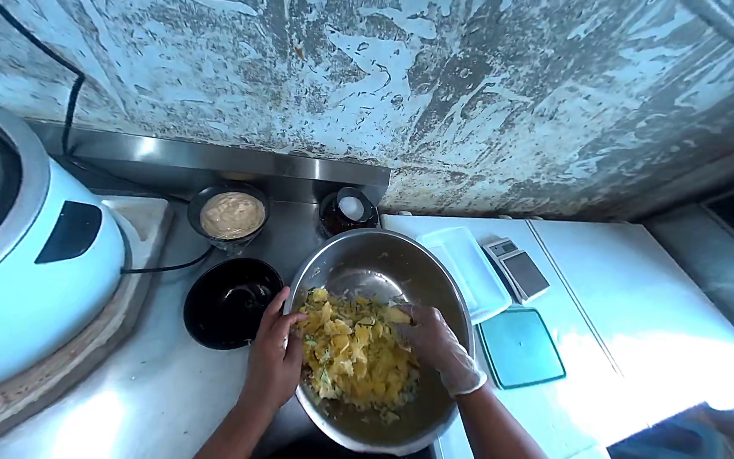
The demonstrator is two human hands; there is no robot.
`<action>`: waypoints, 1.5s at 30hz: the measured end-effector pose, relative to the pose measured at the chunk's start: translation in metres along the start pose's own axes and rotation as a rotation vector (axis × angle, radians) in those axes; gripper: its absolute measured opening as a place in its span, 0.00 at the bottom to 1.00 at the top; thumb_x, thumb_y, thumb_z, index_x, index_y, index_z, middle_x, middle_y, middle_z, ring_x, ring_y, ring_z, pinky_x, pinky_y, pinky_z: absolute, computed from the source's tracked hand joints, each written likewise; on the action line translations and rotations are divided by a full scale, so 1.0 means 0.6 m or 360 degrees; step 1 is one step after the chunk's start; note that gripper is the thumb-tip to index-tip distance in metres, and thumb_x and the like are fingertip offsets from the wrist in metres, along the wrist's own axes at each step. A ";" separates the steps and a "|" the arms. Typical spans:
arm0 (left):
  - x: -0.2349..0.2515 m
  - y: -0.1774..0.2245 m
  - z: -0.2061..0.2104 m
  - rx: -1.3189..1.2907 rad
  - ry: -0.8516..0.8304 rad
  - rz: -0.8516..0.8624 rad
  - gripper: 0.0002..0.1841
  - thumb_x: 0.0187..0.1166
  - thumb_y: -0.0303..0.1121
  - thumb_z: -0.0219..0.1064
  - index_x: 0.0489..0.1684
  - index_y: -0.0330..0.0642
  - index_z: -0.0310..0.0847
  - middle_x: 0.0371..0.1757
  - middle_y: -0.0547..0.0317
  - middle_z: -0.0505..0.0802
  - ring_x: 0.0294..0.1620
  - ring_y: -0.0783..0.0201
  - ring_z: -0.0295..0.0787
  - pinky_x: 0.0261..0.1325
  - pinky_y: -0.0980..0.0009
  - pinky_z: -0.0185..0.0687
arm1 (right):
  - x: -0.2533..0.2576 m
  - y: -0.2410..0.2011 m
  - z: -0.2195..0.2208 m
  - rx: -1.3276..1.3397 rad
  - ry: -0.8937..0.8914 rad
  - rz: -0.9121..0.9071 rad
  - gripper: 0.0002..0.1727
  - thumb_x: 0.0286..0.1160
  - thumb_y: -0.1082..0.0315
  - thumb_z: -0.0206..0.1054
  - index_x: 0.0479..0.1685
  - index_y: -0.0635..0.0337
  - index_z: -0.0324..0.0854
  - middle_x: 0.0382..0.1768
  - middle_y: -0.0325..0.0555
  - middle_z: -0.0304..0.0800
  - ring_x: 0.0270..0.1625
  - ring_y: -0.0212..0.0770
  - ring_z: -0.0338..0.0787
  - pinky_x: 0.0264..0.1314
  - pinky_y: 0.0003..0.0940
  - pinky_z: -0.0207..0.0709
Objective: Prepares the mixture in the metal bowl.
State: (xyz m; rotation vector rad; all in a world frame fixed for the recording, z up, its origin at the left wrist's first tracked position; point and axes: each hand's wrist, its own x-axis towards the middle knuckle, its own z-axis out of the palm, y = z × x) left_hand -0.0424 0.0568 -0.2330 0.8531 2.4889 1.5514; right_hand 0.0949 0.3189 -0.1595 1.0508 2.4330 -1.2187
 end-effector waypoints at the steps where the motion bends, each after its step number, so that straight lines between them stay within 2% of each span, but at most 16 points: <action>1: 0.000 0.001 0.000 -0.0001 0.0004 -0.0006 0.16 0.73 0.29 0.55 0.50 0.44 0.89 0.87 0.51 0.73 0.83 0.61 0.73 0.74 0.64 0.80 | -0.002 0.014 0.005 -0.0044 0.0058 0.0003 0.22 0.74 0.60 0.70 0.69 0.47 0.87 0.57 0.44 0.94 0.57 0.41 0.93 0.63 0.48 0.86; 6: -0.001 -0.001 -0.001 0.0001 -0.0004 -0.0003 0.16 0.75 0.30 0.54 0.52 0.42 0.89 0.86 0.49 0.73 0.83 0.57 0.73 0.75 0.60 0.78 | -0.041 -0.003 0.000 0.0032 0.0118 -0.0046 0.27 0.82 0.65 0.61 0.81 0.50 0.77 0.71 0.44 0.87 0.72 0.38 0.86 0.77 0.43 0.78; 10: -0.001 -0.001 -0.002 -0.0032 -0.0009 -0.0025 0.17 0.75 0.32 0.53 0.49 0.43 0.89 0.87 0.50 0.72 0.82 0.58 0.74 0.74 0.59 0.79 | -0.059 -0.034 -0.004 0.0166 0.0296 -0.0184 0.18 0.80 0.58 0.67 0.64 0.50 0.89 0.56 0.40 0.94 0.57 0.33 0.92 0.63 0.38 0.86; 13: -0.007 0.001 -0.001 -0.0032 -0.0009 -0.0025 0.16 0.75 0.31 0.54 0.49 0.42 0.89 0.87 0.50 0.72 0.82 0.58 0.74 0.75 0.60 0.79 | -0.046 -0.019 -0.008 0.0101 -0.0053 -0.0309 0.20 0.80 0.66 0.62 0.70 0.53 0.86 0.78 0.40 0.81 0.80 0.34 0.79 0.82 0.38 0.74; 14: -0.004 0.002 -0.002 -0.0043 -0.0020 -0.0028 0.16 0.75 0.31 0.53 0.49 0.41 0.89 0.87 0.50 0.71 0.83 0.58 0.73 0.76 0.60 0.78 | -0.045 -0.023 -0.016 0.0190 -0.0038 -0.0337 0.20 0.78 0.68 0.62 0.66 0.54 0.87 0.76 0.40 0.83 0.78 0.34 0.80 0.80 0.37 0.76; 16: 0.000 0.001 -0.004 -0.0061 -0.0031 -0.0078 0.16 0.76 0.31 0.53 0.49 0.42 0.89 0.88 0.51 0.70 0.84 0.58 0.72 0.76 0.59 0.78 | -0.039 -0.037 -0.035 0.0510 0.0166 -0.0350 0.14 0.76 0.68 0.65 0.55 0.58 0.92 0.57 0.43 0.94 0.60 0.36 0.91 0.63 0.37 0.85; 17: -0.005 0.000 -0.004 -0.0063 -0.0029 -0.0093 0.16 0.76 0.31 0.53 0.49 0.43 0.89 0.88 0.53 0.70 0.84 0.59 0.72 0.76 0.59 0.77 | -0.027 -0.027 -0.038 0.0658 0.0274 -0.0306 0.13 0.76 0.67 0.65 0.50 0.59 0.92 0.49 0.45 0.95 0.52 0.39 0.92 0.55 0.38 0.86; 19: -0.007 -0.002 0.001 -0.0059 0.0003 -0.0049 0.16 0.75 0.31 0.54 0.49 0.43 0.89 0.88 0.52 0.72 0.84 0.59 0.71 0.77 0.60 0.77 | 0.018 0.014 -0.039 0.0767 0.0426 -0.0141 0.11 0.81 0.65 0.66 0.48 0.60 0.92 0.43 0.46 0.94 0.46 0.40 0.91 0.51 0.40 0.86; 21: -0.005 -0.003 0.002 -0.0044 0.0018 -0.0010 0.16 0.75 0.30 0.55 0.50 0.43 0.89 0.88 0.52 0.72 0.85 0.59 0.71 0.77 0.62 0.77 | 0.061 0.062 -0.015 0.0686 0.0587 0.0135 0.14 0.83 0.60 0.67 0.51 0.60 0.91 0.47 0.49 0.94 0.50 0.42 0.91 0.56 0.43 0.84; 23: -0.001 -0.001 0.003 -0.0032 0.0030 0.0009 0.15 0.75 0.30 0.54 0.49 0.44 0.89 0.87 0.52 0.72 0.84 0.60 0.72 0.75 0.63 0.78 | 0.070 0.072 0.029 0.0612 0.0692 0.0458 0.19 0.85 0.54 0.64 0.58 0.59 0.88 0.56 0.53 0.92 0.61 0.47 0.89 0.67 0.51 0.81; 26: 0.005 -0.008 0.002 -0.0057 0.0032 0.0000 0.15 0.77 0.32 0.54 0.49 0.46 0.89 0.86 0.55 0.74 0.82 0.63 0.74 0.75 0.65 0.78 | 0.066 0.039 0.086 0.0870 0.0627 0.0693 0.22 0.83 0.52 0.66 0.64 0.60 0.85 0.61 0.56 0.89 0.65 0.51 0.87 0.67 0.56 0.80; 30: 0.013 -0.009 0.004 -0.0103 0.0020 0.0029 0.15 0.76 0.30 0.55 0.48 0.44 0.89 0.86 0.52 0.74 0.84 0.62 0.73 0.76 0.65 0.78 | 0.063 0.023 0.074 0.0785 0.0071 0.0328 0.20 0.72 0.68 0.71 0.65 0.59 0.85 0.62 0.52 0.88 0.63 0.44 0.87 0.64 0.46 0.82; 34: 0.007 -0.007 -0.001 -0.0065 -0.0013 -0.0036 0.15 0.75 0.31 0.54 0.49 0.44 0.89 0.86 0.53 0.73 0.82 0.61 0.74 0.74 0.63 0.79 | 0.026 -0.010 0.062 0.0304 -0.0393 -0.0085 0.33 0.69 0.64 0.74 0.79 0.57 0.75 0.72 0.54 0.82 0.71 0.45 0.84 0.72 0.47 0.80; 37: 0.009 -0.008 -0.001 -0.0053 -0.0019 -0.0013 0.15 0.76 0.31 0.55 0.49 0.43 0.89 0.86 0.52 0.73 0.82 0.60 0.74 0.75 0.62 0.79 | -0.004 -0.035 0.076 -0.0123 -0.0259 -0.0199 0.26 0.69 0.66 0.71 0.72 0.52 0.83 0.67 0.46 0.89 0.69 0.41 0.87 0.74 0.46 0.80; 40: 0.007 -0.007 -0.002 -0.0053 -0.0008 -0.0021 0.15 0.77 0.32 0.55 0.49 0.43 0.89 0.86 0.51 0.74 0.83 0.60 0.74 0.76 0.62 0.77 | -0.028 -0.043 0.074 -0.0026 0.0013 -0.0215 0.20 0.72 0.69 0.67 0.64 0.52 0.89 0.62 0.42 0.92 0.65 0.36 0.89 0.72 0.40 0.81; 45: 0.007 -0.007 -0.003 -0.0072 -0.0027 -0.0040 0.16 0.78 0.34 0.53 0.48 0.42 0.89 0.86 0.51 0.73 0.83 0.60 0.73 0.76 0.61 0.77 | -0.032 -0.043 0.045 0.0524 0.0237 -0.0240 0.22 0.81 0.72 0.62 0.74 0.55 0.82 0.74 0.47 0.84 0.75 0.36 0.83 0.76 0.36 0.79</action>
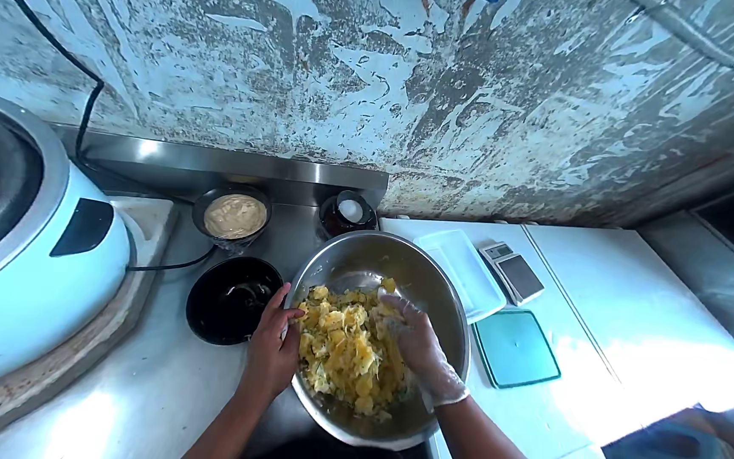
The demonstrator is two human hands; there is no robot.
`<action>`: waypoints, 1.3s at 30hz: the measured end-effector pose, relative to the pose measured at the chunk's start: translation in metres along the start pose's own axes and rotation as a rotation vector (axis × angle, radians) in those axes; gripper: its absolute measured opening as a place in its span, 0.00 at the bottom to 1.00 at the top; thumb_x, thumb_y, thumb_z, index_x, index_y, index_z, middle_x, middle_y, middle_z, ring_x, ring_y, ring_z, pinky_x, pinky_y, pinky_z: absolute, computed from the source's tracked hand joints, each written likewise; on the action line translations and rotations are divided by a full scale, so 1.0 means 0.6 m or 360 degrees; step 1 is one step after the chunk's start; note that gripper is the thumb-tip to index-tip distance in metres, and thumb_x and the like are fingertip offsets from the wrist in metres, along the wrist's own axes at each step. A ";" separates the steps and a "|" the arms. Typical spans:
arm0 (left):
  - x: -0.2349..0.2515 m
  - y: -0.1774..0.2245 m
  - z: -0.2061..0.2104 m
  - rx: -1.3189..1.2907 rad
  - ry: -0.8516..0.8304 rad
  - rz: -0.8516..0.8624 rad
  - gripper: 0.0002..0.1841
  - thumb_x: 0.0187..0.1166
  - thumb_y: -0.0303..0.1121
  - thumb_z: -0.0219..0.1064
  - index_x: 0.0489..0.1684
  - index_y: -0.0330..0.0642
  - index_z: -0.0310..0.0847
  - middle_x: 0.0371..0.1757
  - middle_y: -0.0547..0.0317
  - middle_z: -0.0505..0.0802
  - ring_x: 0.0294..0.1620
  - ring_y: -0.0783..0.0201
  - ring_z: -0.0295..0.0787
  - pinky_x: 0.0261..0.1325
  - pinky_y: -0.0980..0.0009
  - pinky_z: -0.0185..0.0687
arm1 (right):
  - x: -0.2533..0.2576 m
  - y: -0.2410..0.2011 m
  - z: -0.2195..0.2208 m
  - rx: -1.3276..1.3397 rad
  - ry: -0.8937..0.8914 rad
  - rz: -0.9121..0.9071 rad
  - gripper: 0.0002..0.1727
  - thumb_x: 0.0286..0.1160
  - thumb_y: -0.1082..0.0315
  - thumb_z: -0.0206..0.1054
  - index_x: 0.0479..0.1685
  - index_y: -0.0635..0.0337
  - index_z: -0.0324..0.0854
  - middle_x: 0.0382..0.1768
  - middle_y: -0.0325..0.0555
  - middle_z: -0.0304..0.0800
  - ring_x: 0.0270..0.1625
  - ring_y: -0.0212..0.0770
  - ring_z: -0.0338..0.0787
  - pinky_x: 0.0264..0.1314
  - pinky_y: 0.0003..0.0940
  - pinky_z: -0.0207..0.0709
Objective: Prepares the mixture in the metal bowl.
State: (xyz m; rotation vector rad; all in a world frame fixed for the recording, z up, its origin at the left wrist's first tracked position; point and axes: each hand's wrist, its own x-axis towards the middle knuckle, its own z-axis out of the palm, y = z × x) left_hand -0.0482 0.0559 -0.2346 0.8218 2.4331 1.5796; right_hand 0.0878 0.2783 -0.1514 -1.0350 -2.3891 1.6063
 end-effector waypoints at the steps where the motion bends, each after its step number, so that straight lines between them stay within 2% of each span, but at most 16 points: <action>1: 0.000 0.000 0.001 0.0007 -0.0006 0.0001 0.16 0.78 0.35 0.53 0.47 0.43 0.89 0.86 0.52 0.73 0.83 0.60 0.73 0.76 0.61 0.77 | 0.009 0.004 -0.004 0.0066 0.0047 -0.0012 0.22 0.82 0.70 0.62 0.75 0.56 0.81 0.73 0.49 0.84 0.74 0.37 0.84 0.75 0.37 0.80; 8: 0.002 0.001 -0.001 0.0024 -0.0028 -0.0021 0.16 0.77 0.35 0.53 0.45 0.44 0.89 0.87 0.53 0.72 0.84 0.61 0.72 0.76 0.61 0.77 | 0.041 0.007 -0.018 0.0424 0.0072 -0.0230 0.24 0.85 0.69 0.55 0.78 0.60 0.77 0.68 0.50 0.89 0.66 0.43 0.91 0.69 0.41 0.87; 13: -0.001 0.004 0.000 -0.0026 -0.0028 -0.0091 0.15 0.77 0.34 0.53 0.44 0.47 0.89 0.87 0.56 0.72 0.85 0.61 0.70 0.77 0.60 0.75 | 0.028 -0.012 -0.030 0.0286 0.0106 -0.0453 0.23 0.86 0.69 0.53 0.76 0.59 0.80 0.68 0.45 0.91 0.69 0.39 0.90 0.72 0.38 0.85; 15: 0.000 0.006 -0.001 -0.0013 -0.0027 -0.0105 0.15 0.77 0.34 0.54 0.45 0.47 0.89 0.88 0.57 0.72 0.85 0.62 0.70 0.77 0.60 0.75 | 0.032 -0.009 -0.032 0.0061 0.0080 -0.0415 0.24 0.81 0.69 0.57 0.75 0.51 0.83 0.75 0.39 0.85 0.76 0.35 0.83 0.76 0.38 0.79; 17: -0.006 0.006 0.001 0.0021 -0.0009 -0.0061 0.15 0.78 0.34 0.54 0.47 0.45 0.90 0.87 0.55 0.73 0.85 0.61 0.70 0.78 0.60 0.75 | 0.054 0.008 -0.039 -0.0242 -0.0258 -0.0143 0.33 0.76 0.69 0.62 0.84 0.38 0.75 0.89 0.36 0.67 0.89 0.38 0.66 0.86 0.48 0.69; 18: -0.008 0.005 0.003 0.0029 0.0009 -0.0024 0.15 0.78 0.34 0.55 0.48 0.45 0.90 0.87 0.54 0.73 0.85 0.61 0.71 0.78 0.61 0.76 | 0.070 0.016 -0.046 -0.0285 -0.0394 0.0001 0.35 0.75 0.69 0.65 0.86 0.35 0.72 0.88 0.37 0.68 0.86 0.40 0.70 0.83 0.50 0.72; 19: -0.005 0.005 0.004 0.0035 0.0029 0.0006 0.15 0.78 0.34 0.55 0.49 0.45 0.90 0.86 0.52 0.73 0.85 0.60 0.71 0.78 0.61 0.76 | 0.088 0.019 -0.056 -0.0169 -0.0408 0.0048 0.33 0.75 0.71 0.65 0.83 0.38 0.75 0.82 0.40 0.75 0.80 0.41 0.77 0.76 0.49 0.77; 21: -0.004 0.007 0.003 0.0060 0.0044 0.0002 0.16 0.79 0.35 0.54 0.49 0.43 0.90 0.87 0.50 0.73 0.83 0.59 0.73 0.76 0.60 0.78 | 0.128 0.021 -0.079 0.0266 -0.0157 0.0037 0.22 0.82 0.69 0.61 0.74 0.51 0.83 0.68 0.45 0.87 0.64 0.41 0.87 0.64 0.43 0.82; 22: -0.013 0.008 0.003 0.0065 0.0028 -0.0033 0.16 0.80 0.35 0.54 0.49 0.43 0.90 0.87 0.51 0.72 0.83 0.59 0.74 0.75 0.60 0.79 | 0.147 0.034 -0.086 0.0414 -0.0011 0.0049 0.20 0.84 0.67 0.60 0.71 0.54 0.83 0.65 0.46 0.89 0.61 0.41 0.88 0.60 0.43 0.83; 24: -0.016 0.012 0.004 0.0053 0.0012 -0.0096 0.16 0.80 0.35 0.53 0.49 0.45 0.89 0.88 0.54 0.71 0.83 0.62 0.73 0.74 0.61 0.79 | 0.188 0.067 -0.088 0.0384 0.0086 0.0147 0.21 0.86 0.65 0.59 0.75 0.54 0.80 0.71 0.45 0.86 0.69 0.43 0.85 0.68 0.47 0.80; 26: -0.010 0.013 0.003 0.0064 0.0018 -0.0119 0.16 0.79 0.35 0.53 0.49 0.46 0.89 0.88 0.56 0.71 0.83 0.64 0.73 0.74 0.62 0.78 | 0.213 0.107 -0.055 0.0058 -0.0020 0.0237 0.22 0.88 0.57 0.60 0.77 0.49 0.80 0.68 0.47 0.88 0.67 0.45 0.87 0.69 0.51 0.82; 27: -0.011 0.014 0.002 0.0074 0.0011 -0.0129 0.15 0.79 0.34 0.54 0.49 0.46 0.89 0.88 0.57 0.71 0.83 0.64 0.72 0.75 0.63 0.78 | 0.210 0.120 -0.026 -0.0070 -0.0123 0.0288 0.22 0.86 0.53 0.62 0.75 0.47 0.80 0.64 0.48 0.89 0.63 0.46 0.89 0.64 0.53 0.84; 31: -0.018 0.019 0.005 0.0125 0.0027 -0.0188 0.15 0.80 0.33 0.54 0.49 0.45 0.89 0.88 0.59 0.71 0.83 0.65 0.72 0.76 0.63 0.77 | 0.173 0.069 0.029 -0.0619 -0.0549 0.0174 0.14 0.82 0.58 0.66 0.61 0.46 0.89 0.60 0.47 0.91 0.65 0.46 0.88 0.69 0.54 0.79; 33: -0.024 0.019 0.005 0.0145 0.0044 -0.0220 0.15 0.81 0.34 0.54 0.49 0.46 0.89 0.89 0.60 0.71 0.82 0.67 0.73 0.75 0.64 0.78 | 0.175 0.072 0.020 -0.0605 -0.0545 0.0045 0.11 0.77 0.64 0.68 0.54 0.47 0.91 0.54 0.46 0.93 0.57 0.47 0.91 0.61 0.54 0.83; 35: -0.027 0.021 0.006 0.0166 0.0054 -0.0232 0.15 0.81 0.34 0.54 0.49 0.46 0.89 0.89 0.61 0.71 0.81 0.67 0.74 0.74 0.63 0.79 | 0.166 0.065 -0.001 -0.0489 -0.0538 0.0026 0.11 0.75 0.67 0.70 0.54 0.49 0.90 0.51 0.47 0.92 0.51 0.46 0.91 0.55 0.53 0.86; 39: -0.024 0.028 0.006 0.0192 0.0027 -0.0274 0.14 0.82 0.33 0.55 0.48 0.46 0.89 0.90 0.62 0.69 0.81 0.67 0.75 0.73 0.63 0.80 | 0.125 0.045 -0.036 -0.0050 -0.0511 -0.0072 0.11 0.84 0.59 0.66 0.57 0.47 0.89 0.48 0.44 0.93 0.44 0.42 0.91 0.48 0.47 0.86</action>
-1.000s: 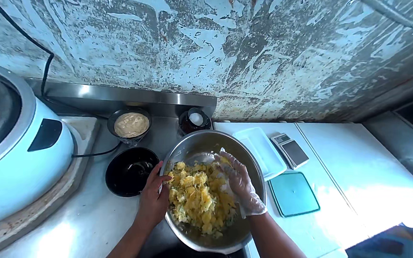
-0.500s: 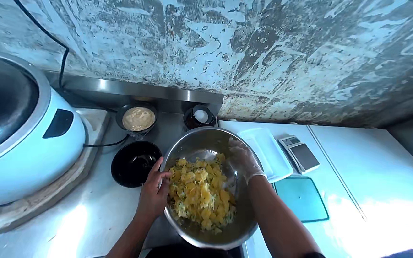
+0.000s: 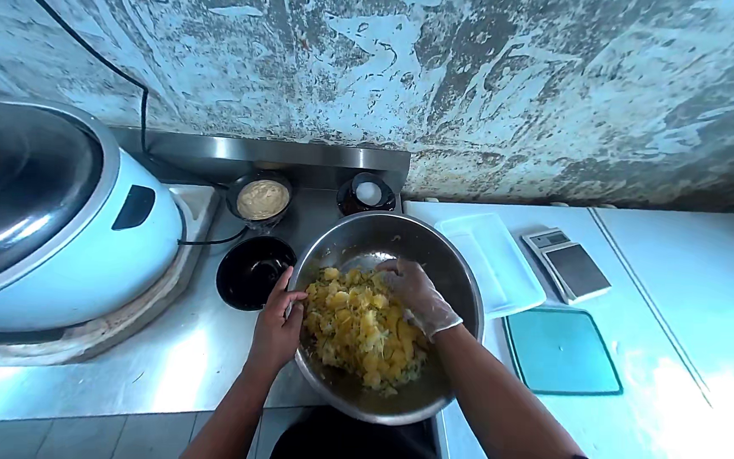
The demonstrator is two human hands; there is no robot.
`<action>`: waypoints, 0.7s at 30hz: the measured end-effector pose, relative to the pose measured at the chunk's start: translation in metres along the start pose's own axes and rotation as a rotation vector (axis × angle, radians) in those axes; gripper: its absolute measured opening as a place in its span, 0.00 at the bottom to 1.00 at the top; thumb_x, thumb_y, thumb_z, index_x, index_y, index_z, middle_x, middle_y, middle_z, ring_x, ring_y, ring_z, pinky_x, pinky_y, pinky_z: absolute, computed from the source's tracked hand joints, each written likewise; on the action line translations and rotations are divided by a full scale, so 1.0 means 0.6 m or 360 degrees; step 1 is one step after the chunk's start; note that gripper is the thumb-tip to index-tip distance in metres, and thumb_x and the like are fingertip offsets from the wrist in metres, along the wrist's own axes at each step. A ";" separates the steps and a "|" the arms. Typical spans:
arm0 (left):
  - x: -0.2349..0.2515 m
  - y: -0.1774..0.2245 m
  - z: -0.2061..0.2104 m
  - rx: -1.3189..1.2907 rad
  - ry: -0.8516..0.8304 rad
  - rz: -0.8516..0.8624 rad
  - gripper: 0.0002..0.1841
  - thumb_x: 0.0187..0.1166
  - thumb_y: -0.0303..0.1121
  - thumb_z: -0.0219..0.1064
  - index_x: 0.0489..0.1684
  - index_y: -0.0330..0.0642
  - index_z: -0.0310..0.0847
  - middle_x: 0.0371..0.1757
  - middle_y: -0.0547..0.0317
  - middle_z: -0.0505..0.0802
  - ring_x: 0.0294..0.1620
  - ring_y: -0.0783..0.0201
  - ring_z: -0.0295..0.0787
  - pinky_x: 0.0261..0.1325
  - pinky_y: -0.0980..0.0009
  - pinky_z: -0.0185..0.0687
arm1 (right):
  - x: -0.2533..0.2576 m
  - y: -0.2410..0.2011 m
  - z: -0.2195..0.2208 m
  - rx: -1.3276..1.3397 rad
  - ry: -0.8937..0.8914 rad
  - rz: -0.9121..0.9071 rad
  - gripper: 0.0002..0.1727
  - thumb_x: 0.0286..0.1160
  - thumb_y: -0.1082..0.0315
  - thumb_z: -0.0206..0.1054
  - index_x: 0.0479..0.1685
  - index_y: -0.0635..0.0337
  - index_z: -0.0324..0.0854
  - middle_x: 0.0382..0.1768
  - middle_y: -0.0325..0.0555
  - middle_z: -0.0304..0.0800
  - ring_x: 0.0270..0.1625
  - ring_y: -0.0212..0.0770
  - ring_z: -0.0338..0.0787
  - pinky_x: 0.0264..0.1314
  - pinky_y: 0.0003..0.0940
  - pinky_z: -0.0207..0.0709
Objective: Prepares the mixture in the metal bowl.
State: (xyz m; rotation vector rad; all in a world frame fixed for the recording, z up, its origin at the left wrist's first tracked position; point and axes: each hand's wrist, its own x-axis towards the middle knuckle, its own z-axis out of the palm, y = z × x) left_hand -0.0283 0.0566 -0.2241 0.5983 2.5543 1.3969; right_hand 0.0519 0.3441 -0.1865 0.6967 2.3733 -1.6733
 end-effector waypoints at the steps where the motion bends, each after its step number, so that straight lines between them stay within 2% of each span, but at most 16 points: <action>1: 0.000 0.000 -0.001 0.0014 -0.0006 -0.0006 0.13 0.82 0.32 0.55 0.48 0.46 0.89 0.90 0.62 0.69 0.81 0.67 0.75 0.73 0.63 0.80 | -0.007 0.002 -0.005 0.0155 -0.0080 -0.0050 0.13 0.86 0.56 0.63 0.60 0.46 0.89 0.48 0.43 0.93 0.45 0.39 0.91 0.48 0.43 0.86; 3: 0.000 0.000 -0.001 0.0031 -0.0014 -0.0010 0.13 0.82 0.31 0.56 0.47 0.46 0.89 0.91 0.62 0.68 0.82 0.67 0.74 0.74 0.62 0.79 | -0.022 -0.008 -0.020 0.0470 -0.0312 -0.0042 0.17 0.86 0.60 0.62 0.67 0.52 0.86 0.54 0.44 0.92 0.50 0.36 0.89 0.53 0.37 0.85; 4: 0.000 0.000 -0.001 0.0041 -0.0020 -0.0009 0.13 0.82 0.31 0.56 0.47 0.46 0.89 0.91 0.62 0.67 0.83 0.67 0.73 0.75 0.62 0.78 | -0.028 -0.011 -0.027 0.0514 -0.0336 0.0001 0.18 0.84 0.63 0.62 0.68 0.54 0.85 0.57 0.45 0.91 0.52 0.37 0.89 0.55 0.37 0.84; 5: 0.000 0.000 -0.002 0.0048 -0.0034 -0.0011 0.13 0.82 0.31 0.55 0.48 0.46 0.89 0.91 0.62 0.66 0.84 0.66 0.71 0.76 0.61 0.77 | -0.031 -0.006 -0.034 0.0420 -0.0234 0.0048 0.16 0.84 0.62 0.63 0.65 0.55 0.86 0.55 0.46 0.91 0.51 0.38 0.89 0.54 0.38 0.84; 6: 0.001 0.000 -0.003 0.0054 -0.0051 -0.0015 0.13 0.82 0.31 0.55 0.50 0.46 0.89 0.91 0.60 0.66 0.85 0.65 0.69 0.78 0.61 0.75 | -0.035 0.002 -0.039 0.0199 -0.0049 0.0144 0.15 0.85 0.57 0.64 0.61 0.54 0.88 0.50 0.45 0.92 0.49 0.40 0.89 0.52 0.42 0.84; 8: 0.002 0.002 -0.004 0.0050 -0.0082 -0.0051 0.14 0.81 0.32 0.55 0.54 0.45 0.88 0.90 0.55 0.67 0.86 0.62 0.67 0.80 0.59 0.73 | -0.040 0.031 -0.044 -0.0372 0.0239 0.0505 0.21 0.82 0.45 0.64 0.51 0.53 0.88 0.45 0.50 0.92 0.50 0.49 0.91 0.56 0.56 0.84; 9: 0.002 0.003 -0.004 0.0038 -0.0087 -0.0072 0.15 0.80 0.31 0.55 0.56 0.45 0.87 0.89 0.52 0.69 0.86 0.60 0.69 0.79 0.58 0.73 | -0.045 0.048 -0.040 -0.0495 0.0254 0.0698 0.25 0.80 0.42 0.64 0.53 0.55 0.88 0.49 0.54 0.92 0.55 0.54 0.91 0.62 0.61 0.82; 10: 0.001 0.006 -0.003 0.0031 -0.0079 -0.0081 0.16 0.80 0.31 0.55 0.58 0.44 0.87 0.88 0.50 0.71 0.84 0.59 0.72 0.77 0.58 0.75 | -0.054 0.061 -0.029 -0.0461 0.0214 0.0857 0.27 0.81 0.42 0.63 0.58 0.57 0.87 0.55 0.57 0.91 0.60 0.55 0.90 0.66 0.62 0.80; 12: -0.008 0.011 0.001 0.0017 -0.0041 -0.0075 0.17 0.80 0.30 0.55 0.61 0.40 0.86 0.84 0.44 0.75 0.77 0.54 0.79 0.72 0.57 0.79 | -0.074 0.079 0.010 -0.0094 0.0144 0.1144 0.32 0.82 0.39 0.61 0.69 0.56 0.82 0.64 0.57 0.87 0.68 0.53 0.86 0.69 0.59 0.79; 15: -0.019 0.008 0.004 -0.0038 0.0031 0.0000 0.17 0.79 0.28 0.54 0.60 0.36 0.86 0.76 0.40 0.82 0.73 0.53 0.83 0.71 0.57 0.81 | -0.092 0.084 0.070 0.0732 0.0133 0.1259 0.32 0.81 0.40 0.63 0.78 0.49 0.74 0.66 0.52 0.86 0.66 0.50 0.87 0.63 0.56 0.82; 18: -0.010 -0.003 -0.007 -0.0079 -0.0015 0.0078 0.17 0.78 0.28 0.55 0.58 0.37 0.87 0.73 0.40 0.84 0.72 0.54 0.83 0.70 0.59 0.81 | -0.103 0.056 0.117 0.1334 0.0322 0.1189 0.26 0.81 0.49 0.66 0.72 0.51 0.74 0.56 0.53 0.89 0.56 0.50 0.91 0.54 0.53 0.86; 21: 0.007 -0.018 -0.024 -0.0083 -0.0178 0.0095 0.18 0.77 0.30 0.56 0.58 0.40 0.87 0.74 0.43 0.83 0.73 0.55 0.83 0.71 0.58 0.81 | -0.106 0.015 0.146 0.1620 0.0686 0.1083 0.22 0.80 0.59 0.67 0.69 0.58 0.75 0.52 0.55 0.90 0.51 0.50 0.92 0.51 0.50 0.87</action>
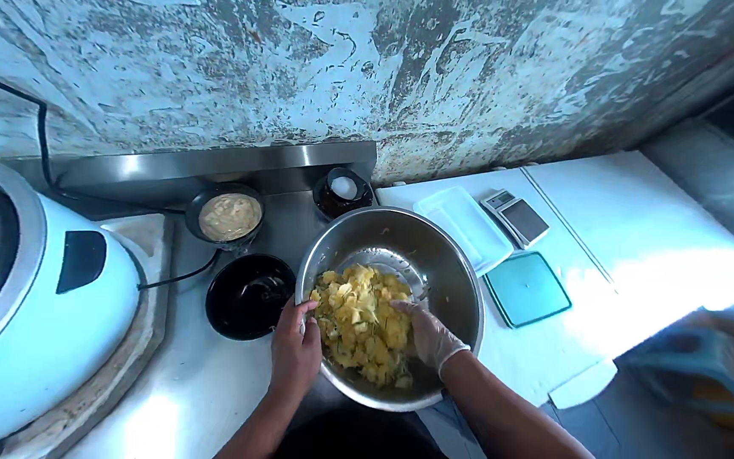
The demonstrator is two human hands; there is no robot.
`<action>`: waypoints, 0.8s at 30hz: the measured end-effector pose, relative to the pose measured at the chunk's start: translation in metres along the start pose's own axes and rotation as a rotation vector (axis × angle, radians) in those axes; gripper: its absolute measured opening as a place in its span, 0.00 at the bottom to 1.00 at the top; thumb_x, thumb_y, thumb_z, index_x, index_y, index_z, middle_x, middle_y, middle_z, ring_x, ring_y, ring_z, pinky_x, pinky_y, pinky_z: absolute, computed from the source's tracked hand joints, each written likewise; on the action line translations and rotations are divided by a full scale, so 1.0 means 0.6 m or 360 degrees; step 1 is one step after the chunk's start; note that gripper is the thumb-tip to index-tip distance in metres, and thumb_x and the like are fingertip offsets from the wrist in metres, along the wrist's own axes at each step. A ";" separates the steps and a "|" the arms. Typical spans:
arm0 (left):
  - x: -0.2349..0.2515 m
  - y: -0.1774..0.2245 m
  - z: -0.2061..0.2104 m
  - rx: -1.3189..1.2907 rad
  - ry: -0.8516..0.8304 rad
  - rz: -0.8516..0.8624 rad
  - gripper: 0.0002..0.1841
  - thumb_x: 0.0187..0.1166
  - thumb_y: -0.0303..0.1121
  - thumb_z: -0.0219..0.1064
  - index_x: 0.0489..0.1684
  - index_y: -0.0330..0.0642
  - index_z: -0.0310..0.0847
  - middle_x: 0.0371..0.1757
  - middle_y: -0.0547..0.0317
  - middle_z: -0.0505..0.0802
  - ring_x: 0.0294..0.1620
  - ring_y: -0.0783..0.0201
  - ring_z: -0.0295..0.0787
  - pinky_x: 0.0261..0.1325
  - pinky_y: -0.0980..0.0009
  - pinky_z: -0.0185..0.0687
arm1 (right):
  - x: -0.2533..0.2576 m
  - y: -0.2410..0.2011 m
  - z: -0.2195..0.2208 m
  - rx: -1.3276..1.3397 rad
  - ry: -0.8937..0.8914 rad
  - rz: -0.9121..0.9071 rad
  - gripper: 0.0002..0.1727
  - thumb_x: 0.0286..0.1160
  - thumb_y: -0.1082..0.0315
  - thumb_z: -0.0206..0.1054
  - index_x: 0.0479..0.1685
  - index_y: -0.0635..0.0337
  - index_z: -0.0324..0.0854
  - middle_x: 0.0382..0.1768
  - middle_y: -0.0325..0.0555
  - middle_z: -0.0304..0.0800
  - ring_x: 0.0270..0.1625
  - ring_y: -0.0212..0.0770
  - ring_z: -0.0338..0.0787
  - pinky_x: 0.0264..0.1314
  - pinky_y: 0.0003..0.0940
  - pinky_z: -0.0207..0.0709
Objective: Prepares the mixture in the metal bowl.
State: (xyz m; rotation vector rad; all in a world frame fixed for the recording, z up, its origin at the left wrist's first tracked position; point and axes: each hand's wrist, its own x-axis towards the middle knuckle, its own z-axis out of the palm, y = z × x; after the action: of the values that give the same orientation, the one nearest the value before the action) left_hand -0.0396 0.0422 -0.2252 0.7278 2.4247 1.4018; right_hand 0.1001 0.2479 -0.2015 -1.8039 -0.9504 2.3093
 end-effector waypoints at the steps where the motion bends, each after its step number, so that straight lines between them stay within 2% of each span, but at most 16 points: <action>1: 0.004 -0.004 -0.003 -0.0011 -0.0026 0.0011 0.18 0.75 0.30 0.56 0.58 0.40 0.88 0.75 0.43 0.83 0.73 0.55 0.82 0.70 0.59 0.81 | -0.008 0.000 0.013 0.0084 0.0059 -0.0108 0.20 0.79 0.63 0.67 0.66 0.60 0.76 0.49 0.56 0.90 0.48 0.49 0.92 0.49 0.48 0.88; 5: 0.016 -0.010 -0.012 -0.0027 -0.0114 0.0040 0.17 0.74 0.29 0.58 0.56 0.39 0.88 0.75 0.40 0.82 0.75 0.50 0.81 0.73 0.55 0.79 | -0.033 -0.011 0.041 0.0048 0.0155 -0.0699 0.18 0.78 0.70 0.68 0.65 0.62 0.77 0.42 0.56 0.91 0.40 0.47 0.93 0.41 0.44 0.89; 8: 0.023 -0.012 -0.018 -0.0012 -0.0187 0.0084 0.17 0.74 0.30 0.58 0.55 0.39 0.88 0.75 0.40 0.83 0.76 0.48 0.80 0.73 0.52 0.78 | -0.037 -0.025 0.035 -0.0237 0.0267 -0.0954 0.19 0.69 0.67 0.77 0.59 0.61 0.84 0.43 0.54 0.94 0.42 0.47 0.94 0.44 0.47 0.90; 11: 0.025 -0.016 -0.018 -0.0008 -0.0199 0.0115 0.17 0.74 0.29 0.58 0.54 0.40 0.88 0.75 0.41 0.83 0.75 0.48 0.80 0.73 0.52 0.78 | -0.049 -0.043 0.031 -0.0575 0.0264 -0.0887 0.21 0.66 0.64 0.81 0.58 0.60 0.85 0.44 0.53 0.94 0.43 0.47 0.94 0.47 0.45 0.90; 14: 0.025 -0.017 -0.015 -0.0040 -0.0152 0.0135 0.16 0.72 0.29 0.57 0.52 0.41 0.89 0.76 0.41 0.82 0.76 0.50 0.80 0.72 0.54 0.79 | -0.061 -0.064 0.025 -0.0890 -0.0038 -0.0793 0.24 0.70 0.75 0.74 0.68 0.58 0.80 0.53 0.53 0.91 0.49 0.46 0.93 0.51 0.42 0.90; 16: 0.023 -0.016 -0.013 -0.0065 -0.0127 0.0131 0.16 0.72 0.30 0.57 0.52 0.42 0.89 0.76 0.41 0.83 0.76 0.52 0.80 0.72 0.56 0.80 | -0.064 -0.074 0.020 -0.1060 -0.0115 -0.0840 0.28 0.74 0.76 0.69 0.76 0.54 0.80 0.56 0.53 0.92 0.47 0.45 0.94 0.50 0.41 0.90; 20: 0.016 -0.013 -0.013 -0.0075 -0.0151 0.0075 0.17 0.76 0.31 0.57 0.55 0.42 0.89 0.76 0.42 0.83 0.76 0.53 0.81 0.72 0.55 0.80 | -0.066 -0.079 0.014 -0.1274 0.0013 -0.0944 0.20 0.81 0.69 0.68 0.71 0.50 0.84 0.49 0.48 0.94 0.42 0.42 0.94 0.46 0.42 0.90; 22: 0.015 -0.011 -0.015 -0.0079 -0.0175 0.0040 0.16 0.76 0.31 0.57 0.55 0.42 0.89 0.78 0.42 0.81 0.77 0.53 0.79 0.73 0.54 0.79 | -0.062 -0.079 0.012 -0.1316 0.0070 -0.1019 0.18 0.81 0.68 0.68 0.69 0.50 0.85 0.46 0.48 0.94 0.40 0.43 0.93 0.45 0.45 0.89; 24: 0.015 -0.012 -0.013 -0.0113 -0.0158 0.0027 0.16 0.75 0.31 0.57 0.54 0.42 0.89 0.78 0.44 0.81 0.76 0.56 0.80 0.71 0.57 0.80 | -0.061 -0.084 0.017 -0.1355 0.0109 -0.1098 0.16 0.76 0.68 0.71 0.62 0.51 0.88 0.44 0.49 0.95 0.39 0.44 0.93 0.44 0.48 0.88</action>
State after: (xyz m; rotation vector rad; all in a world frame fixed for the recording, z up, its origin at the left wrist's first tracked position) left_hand -0.0526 0.0383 -0.2274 0.7830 2.2872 1.4153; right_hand 0.0867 0.2694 -0.1437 -1.3290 -2.3128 1.4828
